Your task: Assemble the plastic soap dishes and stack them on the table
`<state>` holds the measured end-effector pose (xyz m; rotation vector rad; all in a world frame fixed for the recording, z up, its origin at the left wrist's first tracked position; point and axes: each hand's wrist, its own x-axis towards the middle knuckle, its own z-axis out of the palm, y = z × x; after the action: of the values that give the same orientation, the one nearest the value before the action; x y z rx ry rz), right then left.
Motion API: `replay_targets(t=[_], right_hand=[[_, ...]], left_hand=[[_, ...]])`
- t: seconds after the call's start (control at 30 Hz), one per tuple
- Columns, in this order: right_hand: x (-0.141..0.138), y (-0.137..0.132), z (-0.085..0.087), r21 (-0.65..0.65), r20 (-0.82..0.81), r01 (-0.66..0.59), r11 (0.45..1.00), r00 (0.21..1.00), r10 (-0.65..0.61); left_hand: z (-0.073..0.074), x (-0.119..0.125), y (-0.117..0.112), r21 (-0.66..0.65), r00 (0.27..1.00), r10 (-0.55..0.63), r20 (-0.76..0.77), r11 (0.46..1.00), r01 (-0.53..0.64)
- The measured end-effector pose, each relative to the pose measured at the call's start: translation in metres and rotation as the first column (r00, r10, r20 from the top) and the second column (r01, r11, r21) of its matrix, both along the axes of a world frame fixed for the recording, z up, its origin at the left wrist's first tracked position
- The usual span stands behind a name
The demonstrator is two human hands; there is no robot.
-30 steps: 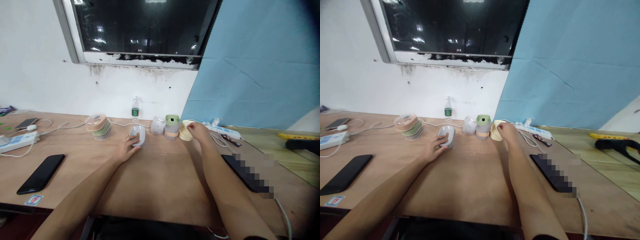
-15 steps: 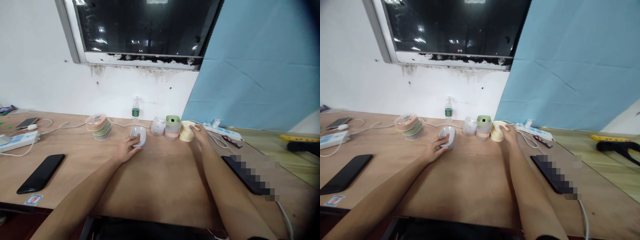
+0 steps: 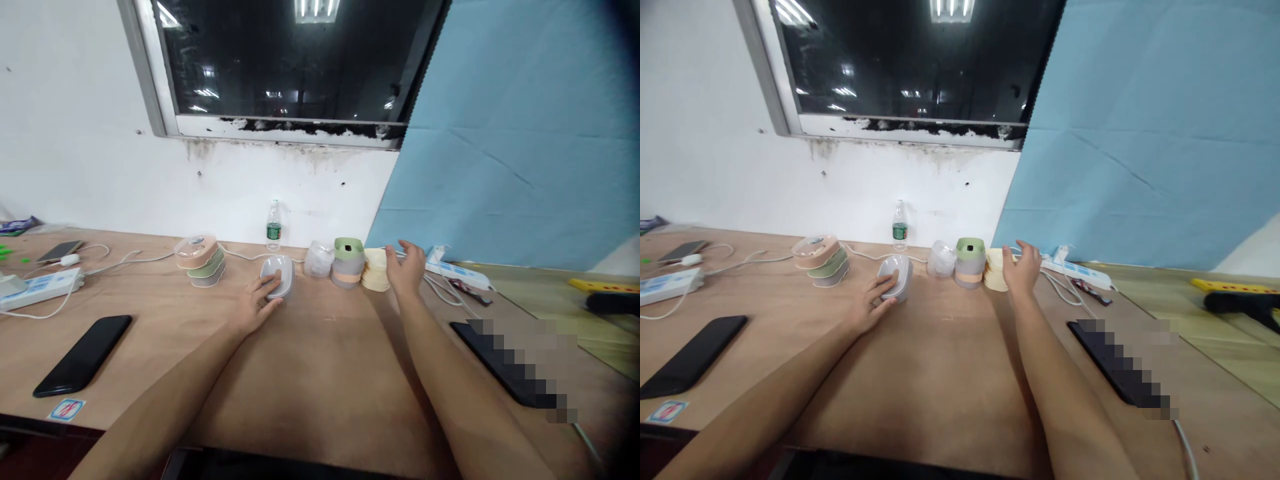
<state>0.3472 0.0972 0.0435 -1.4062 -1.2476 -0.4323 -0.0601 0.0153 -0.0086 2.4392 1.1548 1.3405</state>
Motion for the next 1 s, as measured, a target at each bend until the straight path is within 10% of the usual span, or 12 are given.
replay_targets(t=[0.13, 0.27, 0.33, 0.47, 0.6, 0.77, 0.87, 1.0], right_hand=[[-0.071, -0.024, 0.015, -0.055, 0.084, -0.326, 0.944, 0.94, 0.33], [-0.153, -0.059, 0.002, -0.298, 0.185, -0.738, 0.605, 0.577, 0.796], [-0.184, -0.076, -0.009, -0.402, 0.194, -0.784, 0.472, 0.431, 0.881], [-0.209, -0.095, -0.021, -0.397, 0.157, -0.821, 0.411, 0.38, 0.911], [-0.194, -0.094, -0.004, -0.358, 0.157, -0.755, 0.55, 0.531, 0.832], [-0.141, -0.065, 0.043, -0.23, 0.201, -0.517, 0.824, 0.803, 0.56], [-0.103, -0.041, 0.058, -0.221, 0.303, -0.387, 0.895, 0.845, 0.44], [-0.064, -0.015, 0.056, -0.288, 0.406, -0.255, 0.923, 0.841, 0.359]], left_hand=[[-0.001, 0.0, -0.001, 0.042, 0.993, 0.038, 0.108, 0.998, -0.043], [-0.001, 0.003, -0.007, 0.096, 0.989, 0.03, 0.147, 0.994, -0.044], [0.0, 0.006, -0.011, 0.137, 0.992, -0.026, 0.125, 0.991, 0.009], [0.006, 0.01, -0.018, 0.208, 0.983, -0.181, 0.029, 0.963, 0.171], [0.021, -0.006, -0.013, 0.286, 0.98, -0.076, -0.182, 0.95, 0.127], [0.038, -0.064, 0.007, 0.377, 0.821, 0.561, 0.105, 0.742, -0.554], [0.039, -0.096, 0.017, 0.226, 0.628, 0.748, 0.213, 0.587, -0.777], [0.031, -0.116, 0.026, -0.013, 0.544, 0.824, 0.161, 0.553, -0.833]])
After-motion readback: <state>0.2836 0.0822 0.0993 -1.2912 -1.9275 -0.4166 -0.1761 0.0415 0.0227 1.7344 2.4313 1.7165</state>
